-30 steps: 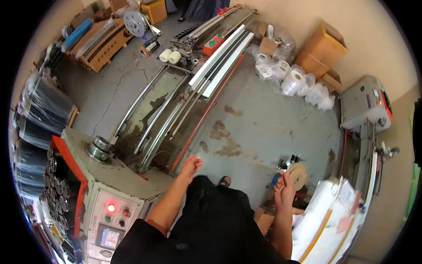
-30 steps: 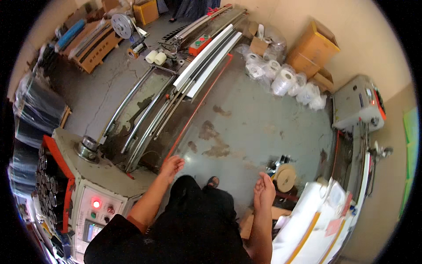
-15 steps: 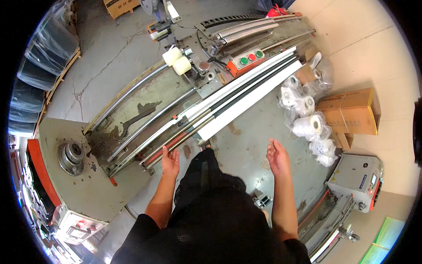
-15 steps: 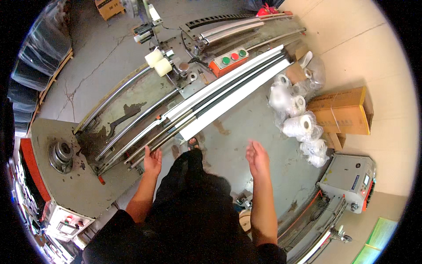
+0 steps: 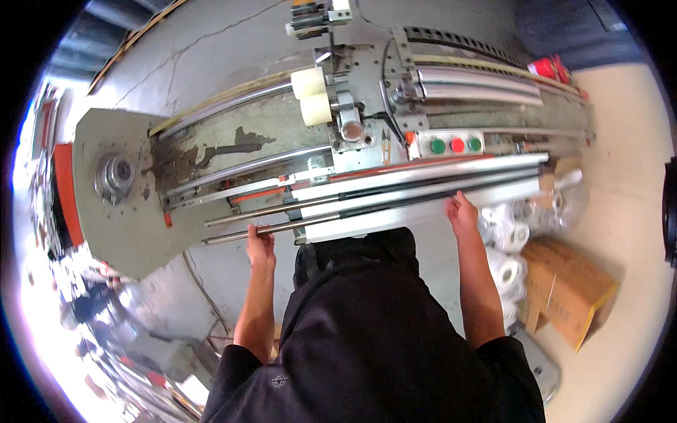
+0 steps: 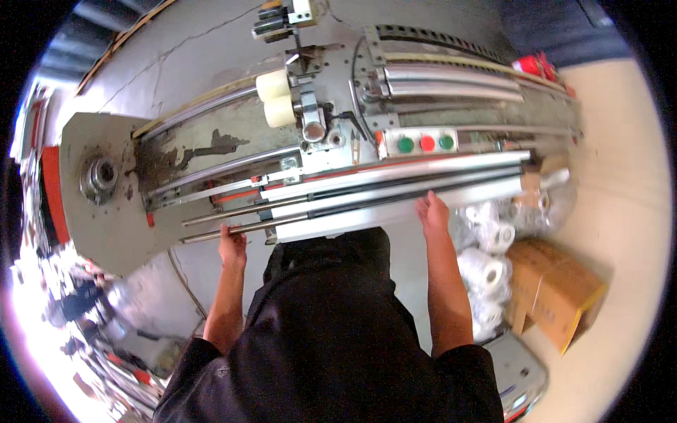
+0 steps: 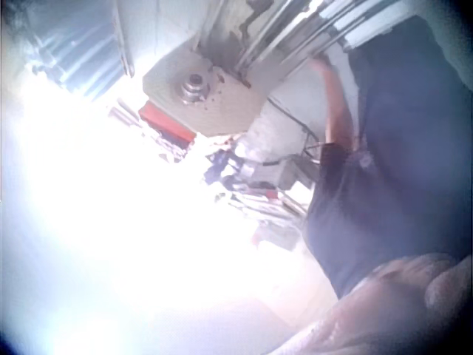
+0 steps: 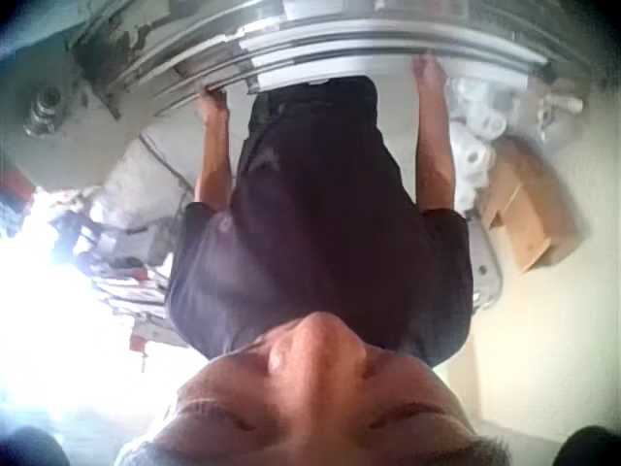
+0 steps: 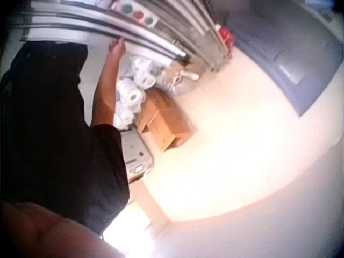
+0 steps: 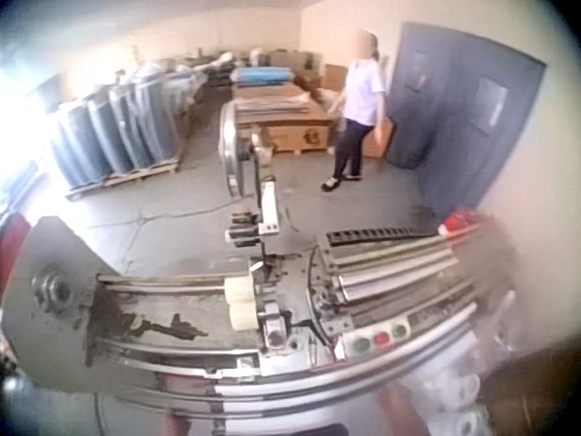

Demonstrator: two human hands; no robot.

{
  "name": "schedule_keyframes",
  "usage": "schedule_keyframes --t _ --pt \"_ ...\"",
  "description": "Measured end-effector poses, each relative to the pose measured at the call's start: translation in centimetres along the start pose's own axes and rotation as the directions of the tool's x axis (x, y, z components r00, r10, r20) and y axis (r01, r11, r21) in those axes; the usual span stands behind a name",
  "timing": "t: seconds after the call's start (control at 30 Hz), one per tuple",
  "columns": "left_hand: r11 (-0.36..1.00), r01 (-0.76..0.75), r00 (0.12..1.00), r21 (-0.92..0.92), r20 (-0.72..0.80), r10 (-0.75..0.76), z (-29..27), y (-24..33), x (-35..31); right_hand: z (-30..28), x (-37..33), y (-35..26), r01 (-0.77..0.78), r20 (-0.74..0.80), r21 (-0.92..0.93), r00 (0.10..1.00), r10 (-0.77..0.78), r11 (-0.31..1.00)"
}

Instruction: The person walks through a workshop, picks up a cloth and a small plastic container, then wipes a cylindrical roller on a machine. They continue to adjust and align metal rods and rollers on the machine, occasionally using the cloth to clean surfaces.

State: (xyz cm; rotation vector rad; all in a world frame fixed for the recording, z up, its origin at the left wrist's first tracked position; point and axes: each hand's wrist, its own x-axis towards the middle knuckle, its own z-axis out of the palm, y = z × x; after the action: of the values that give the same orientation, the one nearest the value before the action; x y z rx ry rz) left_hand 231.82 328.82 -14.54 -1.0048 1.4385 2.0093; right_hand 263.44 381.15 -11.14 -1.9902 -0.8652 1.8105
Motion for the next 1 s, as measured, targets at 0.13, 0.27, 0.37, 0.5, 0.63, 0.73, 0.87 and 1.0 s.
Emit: schedule_keyframes --t 0.13,0.27,0.37,0.5,0.63,0.73,0.87,1.0 --pt "0.987 -0.161 0.967 -0.013 -0.203 0.155 0.2 1.5 -5.8 -2.0 1.2 -1.6 0.0 0.034 -0.316 0.999 0.011 0.949" --pt "0.961 -0.275 0.911 0.021 -0.313 0.267 2.4 3.1 -11.1 -3.6 0.4 -2.7 -0.055 0.202 -0.117 0.976 0.078 0.992" --pt "0.952 -0.297 0.909 0.066 -0.285 0.304 5.2 4.4 -13.6 -4.2 -0.3 -4.4 -0.167 0.242 0.034 0.958 0.154 0.985" --pt "0.929 -0.347 0.894 0.132 -0.254 0.37 7.6 6.2 -13.5 -5.4 0.5 -5.8 -0.173 0.279 0.095 0.95 0.141 0.98" --pt "0.929 -0.367 0.893 0.047 -0.264 0.365 12.6 10.3 -14.8 -3.6 -1.8 -11.0 -0.057 0.319 0.133 0.948 0.012 0.99" --pt "0.939 -0.345 0.927 0.016 -0.15 0.343 17.3 13.2 -13.0 0.3 -4.4 -16.8 0.078 0.245 0.212 0.961 -0.13 0.974" --pt "0.944 -0.33 0.944 -0.007 -0.016 0.33 22.9 16.6 -9.6 6.6 -3.0 -23.8 0.192 0.155 0.213 0.961 -0.227 0.958" --pt "0.952 -0.306 0.952 0.006 -0.001 0.306 26.4 18.2 -5.7 11.7 0.4 -28.3 0.234 0.167 0.148 0.952 -0.258 0.961"
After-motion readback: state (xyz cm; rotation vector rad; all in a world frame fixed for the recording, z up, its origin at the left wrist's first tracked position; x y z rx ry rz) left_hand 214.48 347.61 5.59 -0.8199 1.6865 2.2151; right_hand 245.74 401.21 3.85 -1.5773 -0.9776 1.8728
